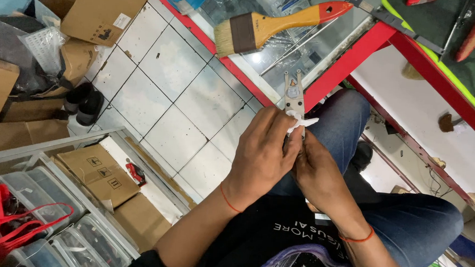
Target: The person uses a screwdriver to remove a metal bracket, then picks up a motherboard and wipes it with a tissue. They then use a brush to sweep dust off the motherboard before placing it on a work mat.
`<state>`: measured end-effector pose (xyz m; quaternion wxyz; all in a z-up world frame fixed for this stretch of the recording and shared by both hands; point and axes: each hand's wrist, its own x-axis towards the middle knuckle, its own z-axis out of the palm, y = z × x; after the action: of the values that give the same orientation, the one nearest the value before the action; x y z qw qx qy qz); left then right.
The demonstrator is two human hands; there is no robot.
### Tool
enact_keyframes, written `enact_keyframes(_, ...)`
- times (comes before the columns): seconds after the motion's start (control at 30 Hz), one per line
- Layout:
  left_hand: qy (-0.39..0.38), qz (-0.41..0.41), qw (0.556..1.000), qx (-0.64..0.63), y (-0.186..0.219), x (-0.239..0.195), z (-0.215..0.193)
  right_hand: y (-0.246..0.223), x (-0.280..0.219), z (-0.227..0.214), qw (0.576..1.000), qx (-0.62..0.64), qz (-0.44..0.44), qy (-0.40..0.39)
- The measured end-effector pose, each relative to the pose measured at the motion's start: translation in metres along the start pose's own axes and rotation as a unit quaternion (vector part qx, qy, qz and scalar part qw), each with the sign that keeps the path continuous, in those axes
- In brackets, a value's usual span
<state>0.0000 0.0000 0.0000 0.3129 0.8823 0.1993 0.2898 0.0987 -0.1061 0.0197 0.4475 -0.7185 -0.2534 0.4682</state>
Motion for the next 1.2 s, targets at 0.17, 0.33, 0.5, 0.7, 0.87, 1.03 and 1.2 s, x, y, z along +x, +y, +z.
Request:
enact_keyframes(0.17, 0.003, -0.016, 1.000, 0.014, 0.009, -0.001, -0.009, 0.023, -0.002, 0.005, 1.000, -0.010, 0.014, -0.001)
enact_keyframes(0.33, -0.034, -0.045, 0.996, 0.074, -0.028, -0.021, -0.041, 0.041, 0.000, 0.008, 0.999, 0.026, 0.043, 0.003)
enact_keyframes(0.5, 0.064, 0.017, 0.998, 0.013, -0.003, 0.000, -0.045, 0.056, 0.006, 0.006, 0.999, 0.010, 0.040, 0.000)
enact_keyframes(0.7, -0.017, 0.093, 0.995, 0.018, 0.001, 0.034, -0.001, 0.046, 0.000, 0.006, 0.998, -0.050, 0.021, 0.019)
enact_keyframes(0.87, -0.121, 0.108, 0.986, -0.047, 0.011, 0.030, -0.020, 0.097, -0.002, 0.005, 0.995, -0.099, 0.020, 0.009)
enact_keyframes(1.03, -0.044, 0.046, 0.995, -0.075, -0.006, 0.026, -0.030, 0.038, 0.001, 0.003, 0.999, -0.043, 0.030, 0.007)
enact_keyframes(1.2, -0.151, 0.078, 0.985, -0.010, -0.009, 0.016, -0.058, 0.053, 0.007, 0.005, 0.998, -0.047, 0.039, -0.014)
